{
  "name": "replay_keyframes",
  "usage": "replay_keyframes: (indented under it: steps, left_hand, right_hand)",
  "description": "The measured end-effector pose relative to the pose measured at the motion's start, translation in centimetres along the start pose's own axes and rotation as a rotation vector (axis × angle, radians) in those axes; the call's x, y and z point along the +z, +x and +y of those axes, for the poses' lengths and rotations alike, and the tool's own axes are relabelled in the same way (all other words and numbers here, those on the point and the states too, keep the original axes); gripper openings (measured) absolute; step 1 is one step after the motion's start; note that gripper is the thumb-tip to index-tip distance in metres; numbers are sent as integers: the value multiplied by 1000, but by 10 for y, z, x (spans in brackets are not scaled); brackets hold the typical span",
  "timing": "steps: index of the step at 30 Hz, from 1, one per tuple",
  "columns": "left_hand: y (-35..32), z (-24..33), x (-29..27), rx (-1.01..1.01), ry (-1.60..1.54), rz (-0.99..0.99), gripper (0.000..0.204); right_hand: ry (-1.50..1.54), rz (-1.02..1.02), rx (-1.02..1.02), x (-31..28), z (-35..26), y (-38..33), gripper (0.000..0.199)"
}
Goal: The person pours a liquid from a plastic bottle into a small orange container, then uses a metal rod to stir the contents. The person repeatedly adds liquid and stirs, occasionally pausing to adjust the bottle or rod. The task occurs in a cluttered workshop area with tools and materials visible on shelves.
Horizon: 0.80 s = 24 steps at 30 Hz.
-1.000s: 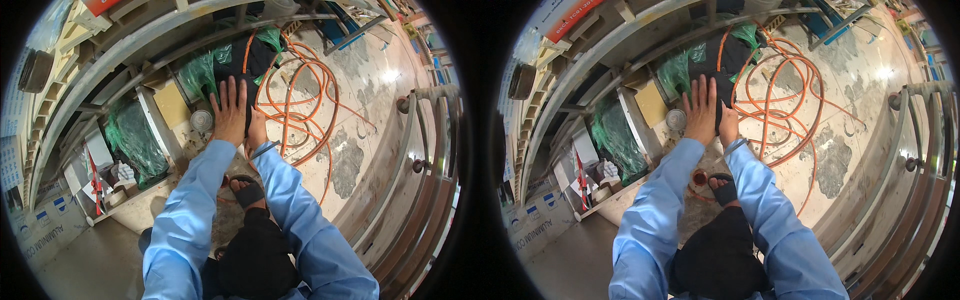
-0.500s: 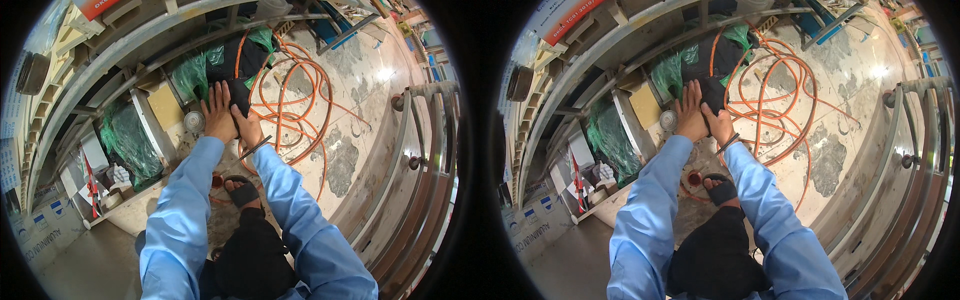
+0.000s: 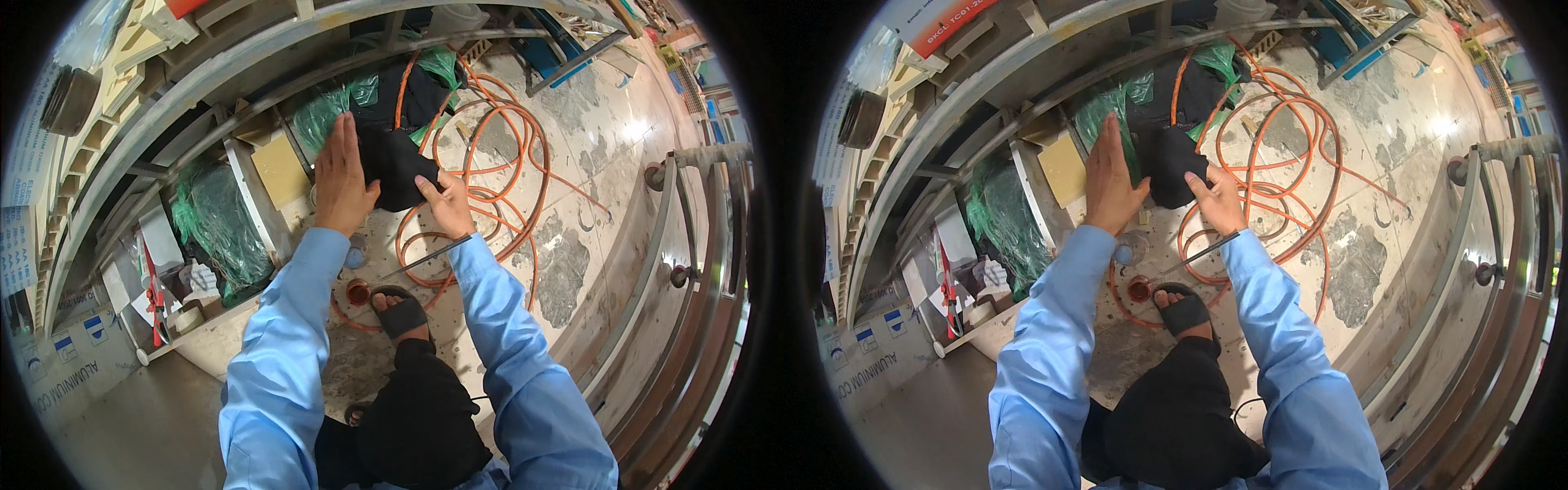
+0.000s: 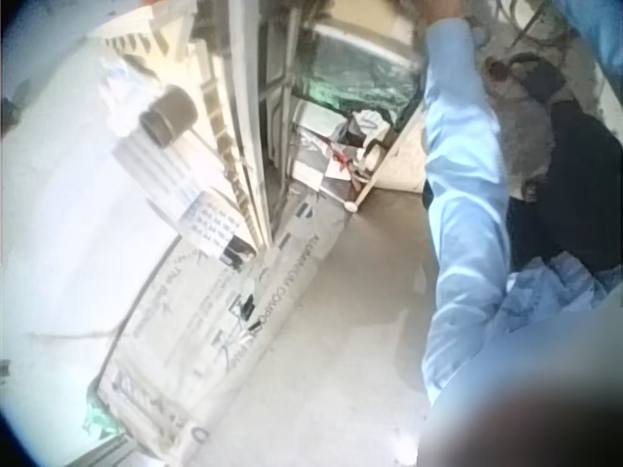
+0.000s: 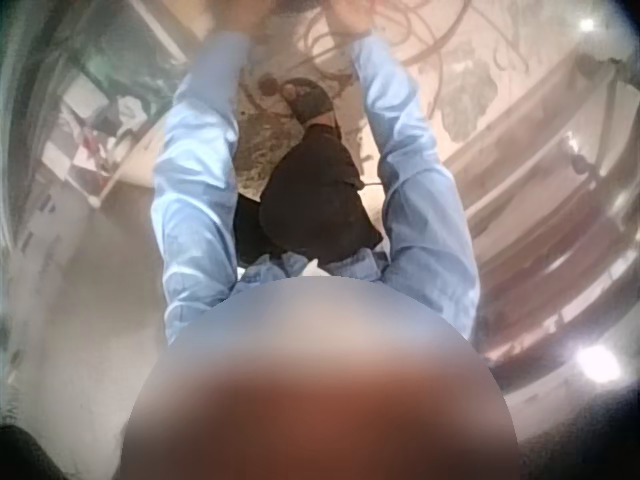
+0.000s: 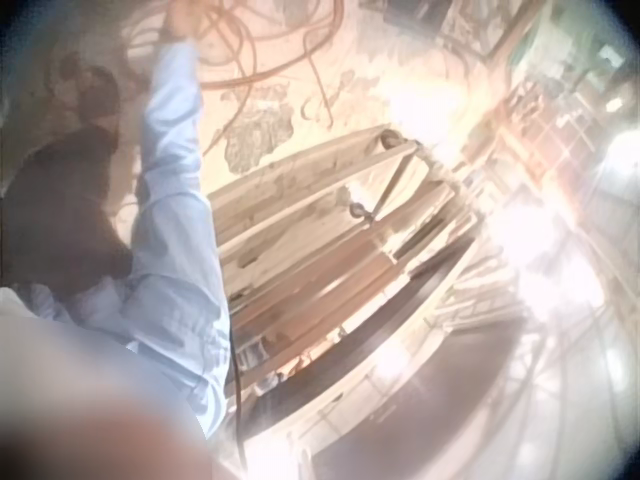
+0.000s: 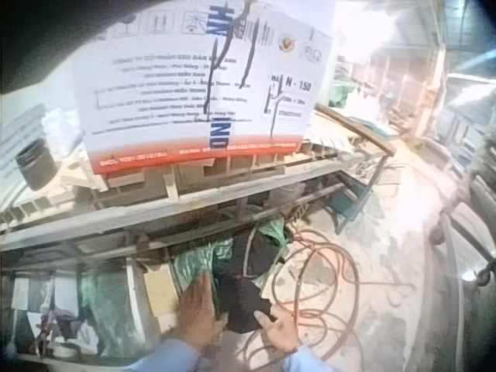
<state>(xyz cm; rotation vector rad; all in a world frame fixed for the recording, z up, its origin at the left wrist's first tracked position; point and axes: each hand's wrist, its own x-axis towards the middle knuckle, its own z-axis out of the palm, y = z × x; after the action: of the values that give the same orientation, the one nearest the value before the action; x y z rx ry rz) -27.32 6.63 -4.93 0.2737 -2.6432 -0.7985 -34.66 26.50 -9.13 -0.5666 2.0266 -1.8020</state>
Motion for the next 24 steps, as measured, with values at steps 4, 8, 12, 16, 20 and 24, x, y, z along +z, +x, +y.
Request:
replay_keyframes:
  steps: [4, 8, 12, 16, 20, 24]
  left_hand:
    - [1, 12, 16, 96, 186, -41, 123]
    - [8, 15, 25, -63, 442, -15, 119]
    - [14, 10, 21, -272, 275, 101, 127]
    - [14, 0, 10, -256, 230, 197, 136]
    - [11, 4, 23, -71, 385, 176, 112]
    - [2, -1, 31, 48, 234, 192, 115]
  right_hand:
    - [84, -131, 213, 16, -30, 2, 28]
    - [-352, -187, 77, 30, -41, -2, 33]
    - [-189, -164, 38, 18, -34, -7, 28]
    - [762, 24, 376, 9, -20, -4, 35]
    - [-264, 66, 314, 53, 3, 1, 47]
    - [369, -106, 158, 61, 10, 4, 45]
